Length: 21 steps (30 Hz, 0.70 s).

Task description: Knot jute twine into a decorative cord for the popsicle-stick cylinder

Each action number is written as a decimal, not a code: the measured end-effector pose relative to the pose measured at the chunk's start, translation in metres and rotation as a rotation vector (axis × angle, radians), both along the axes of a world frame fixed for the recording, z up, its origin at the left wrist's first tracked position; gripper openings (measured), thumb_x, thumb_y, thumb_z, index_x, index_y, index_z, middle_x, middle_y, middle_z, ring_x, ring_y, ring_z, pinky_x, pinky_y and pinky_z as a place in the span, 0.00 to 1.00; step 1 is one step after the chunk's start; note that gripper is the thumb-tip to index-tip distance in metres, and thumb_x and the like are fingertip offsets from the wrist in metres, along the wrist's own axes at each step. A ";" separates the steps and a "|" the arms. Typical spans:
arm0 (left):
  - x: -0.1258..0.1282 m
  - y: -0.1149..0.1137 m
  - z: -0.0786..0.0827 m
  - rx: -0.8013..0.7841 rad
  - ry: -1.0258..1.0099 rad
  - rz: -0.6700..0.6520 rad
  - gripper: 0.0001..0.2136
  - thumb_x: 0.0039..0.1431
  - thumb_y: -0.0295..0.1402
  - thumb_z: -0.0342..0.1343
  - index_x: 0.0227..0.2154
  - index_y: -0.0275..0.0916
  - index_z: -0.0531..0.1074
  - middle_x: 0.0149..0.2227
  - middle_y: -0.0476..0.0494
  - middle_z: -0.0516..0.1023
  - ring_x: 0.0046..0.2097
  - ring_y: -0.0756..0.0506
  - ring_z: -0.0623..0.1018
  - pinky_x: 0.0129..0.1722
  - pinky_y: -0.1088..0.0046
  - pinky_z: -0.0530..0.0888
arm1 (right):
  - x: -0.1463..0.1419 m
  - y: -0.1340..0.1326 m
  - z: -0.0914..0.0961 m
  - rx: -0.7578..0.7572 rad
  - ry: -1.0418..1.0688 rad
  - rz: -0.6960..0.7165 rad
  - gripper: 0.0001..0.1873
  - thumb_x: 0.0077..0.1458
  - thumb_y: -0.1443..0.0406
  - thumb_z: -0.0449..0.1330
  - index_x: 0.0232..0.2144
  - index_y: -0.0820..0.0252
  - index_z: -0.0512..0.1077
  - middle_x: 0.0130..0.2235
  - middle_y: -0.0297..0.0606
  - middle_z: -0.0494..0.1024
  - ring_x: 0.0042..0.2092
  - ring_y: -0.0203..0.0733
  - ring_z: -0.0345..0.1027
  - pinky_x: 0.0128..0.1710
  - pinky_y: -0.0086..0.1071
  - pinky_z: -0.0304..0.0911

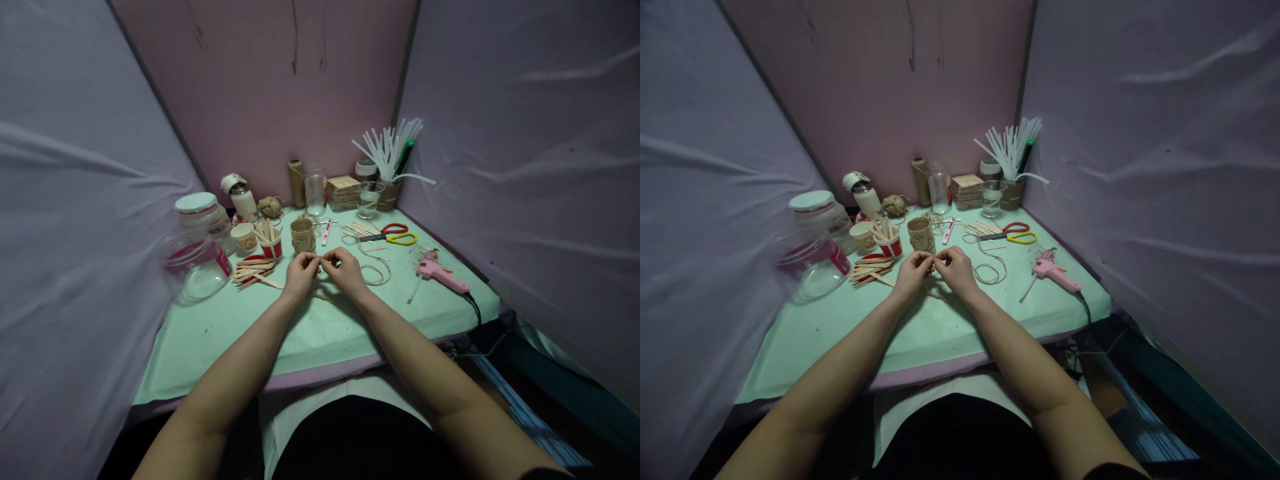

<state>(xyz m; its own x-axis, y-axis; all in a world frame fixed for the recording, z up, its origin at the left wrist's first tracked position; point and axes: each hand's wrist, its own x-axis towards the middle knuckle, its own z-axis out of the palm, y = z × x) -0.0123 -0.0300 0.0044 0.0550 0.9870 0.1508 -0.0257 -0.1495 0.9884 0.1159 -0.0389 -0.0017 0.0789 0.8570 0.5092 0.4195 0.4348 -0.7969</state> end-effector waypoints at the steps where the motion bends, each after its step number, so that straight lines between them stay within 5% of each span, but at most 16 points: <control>1: 0.000 0.000 0.001 0.021 0.022 0.000 0.10 0.46 0.37 0.60 0.27 0.35 0.70 0.22 0.51 0.69 0.25 0.54 0.68 0.25 0.78 0.65 | 0.000 0.000 0.000 -0.003 0.011 -0.001 0.06 0.49 0.64 0.57 0.24 0.59 0.69 0.28 0.35 0.70 0.31 0.36 0.63 0.34 0.30 0.60; 10: 0.003 -0.003 0.008 -0.186 -0.220 -0.123 0.19 0.41 0.38 0.64 0.33 0.38 0.63 0.23 0.54 0.69 0.20 0.56 0.64 0.19 0.81 0.55 | 0.004 0.005 0.001 -0.137 0.208 0.025 0.10 0.48 0.59 0.56 0.24 0.61 0.69 0.27 0.34 0.71 0.30 0.36 0.62 0.34 0.31 0.58; 15: -0.002 0.002 0.006 0.029 -0.001 -0.022 0.14 0.43 0.31 0.61 0.33 0.38 0.64 0.26 0.52 0.71 0.27 0.53 0.69 0.29 0.77 0.64 | 0.002 0.004 0.003 -0.233 0.283 0.057 0.10 0.46 0.59 0.57 0.23 0.60 0.69 0.24 0.31 0.68 0.27 0.34 0.58 0.29 0.29 0.55; 21: -0.009 0.006 0.001 0.227 0.348 0.108 0.07 0.45 0.27 0.58 0.27 0.38 0.66 0.28 0.50 0.70 0.31 0.51 0.70 0.34 0.74 0.64 | 0.005 0.006 0.009 -0.570 0.800 0.363 0.12 0.38 0.63 0.61 0.16 0.60 0.60 0.19 0.28 0.59 0.22 0.28 0.48 0.21 0.27 0.45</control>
<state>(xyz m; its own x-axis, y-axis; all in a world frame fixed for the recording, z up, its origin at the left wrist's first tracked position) -0.0211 -0.0244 0.0055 0.0394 0.9338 0.3557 0.3309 -0.3481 0.8771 0.1209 -0.0329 0.0070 -0.0954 0.9933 -0.0645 -0.4007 -0.0977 -0.9110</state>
